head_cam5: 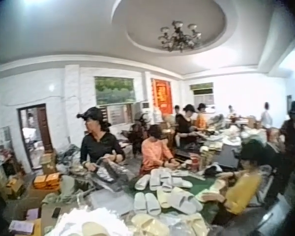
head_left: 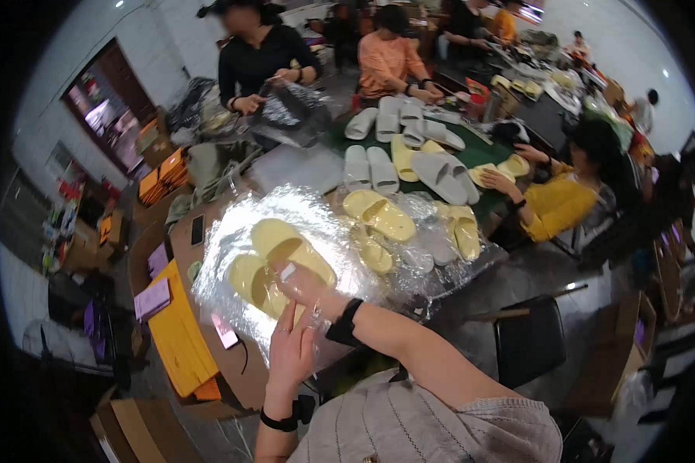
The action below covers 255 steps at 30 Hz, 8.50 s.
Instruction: Packing pairs of rubber sandals/slides into individual plastic shipping bags and placing them into a large green collection bag.
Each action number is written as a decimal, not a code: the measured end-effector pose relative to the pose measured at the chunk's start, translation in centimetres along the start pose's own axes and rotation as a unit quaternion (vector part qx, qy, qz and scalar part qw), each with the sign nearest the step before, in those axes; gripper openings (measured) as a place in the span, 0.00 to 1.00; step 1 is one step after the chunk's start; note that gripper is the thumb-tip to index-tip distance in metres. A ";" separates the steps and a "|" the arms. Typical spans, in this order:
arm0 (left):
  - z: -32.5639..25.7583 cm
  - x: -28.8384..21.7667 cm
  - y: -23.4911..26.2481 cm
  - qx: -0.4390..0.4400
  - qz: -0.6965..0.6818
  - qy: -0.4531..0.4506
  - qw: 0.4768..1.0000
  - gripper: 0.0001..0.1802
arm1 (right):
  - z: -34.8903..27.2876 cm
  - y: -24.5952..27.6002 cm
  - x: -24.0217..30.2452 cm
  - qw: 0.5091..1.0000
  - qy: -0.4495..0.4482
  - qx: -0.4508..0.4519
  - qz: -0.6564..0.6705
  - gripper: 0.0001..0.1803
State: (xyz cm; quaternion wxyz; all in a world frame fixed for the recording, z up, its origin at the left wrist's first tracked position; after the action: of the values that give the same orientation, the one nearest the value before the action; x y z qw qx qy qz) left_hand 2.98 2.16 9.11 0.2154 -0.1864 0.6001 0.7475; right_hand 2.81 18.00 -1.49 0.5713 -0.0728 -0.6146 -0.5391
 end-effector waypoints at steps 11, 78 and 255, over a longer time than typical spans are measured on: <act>-1.6 5.9 -3.5 0.101 0.018 0.051 0.993 0.38 | -19.3 9.9 3.6 0.984 0.160 -0.045 -0.070 0.22; 6.2 -25.8 -18.3 0.389 -0.424 -0.211 0.790 0.48 | -41.6 32.1 2.9 0.824 -0.057 -0.033 0.563 0.46; 7.1 -9.9 -48.6 0.312 -0.273 0.245 0.877 0.26 | -39.3 25.1 -43.7 0.908 -0.276 0.199 0.242 0.30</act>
State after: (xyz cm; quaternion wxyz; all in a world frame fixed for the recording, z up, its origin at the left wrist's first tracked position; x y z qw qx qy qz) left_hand 37.64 17.16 -23.74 0.3045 -0.4431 0.7607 0.3637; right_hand 59.75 21.93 -30.20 0.4945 -0.2504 -0.8057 -0.2088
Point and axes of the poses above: each hand's wrist, its own z-axis towards the middle knuckle, its own y-axis out of the back of the hand, x = y × z, the point moved 6 cm from there along z, towards the middle knuckle, and after that the axes turned 2 degrees about y, right-handed, at the moved point
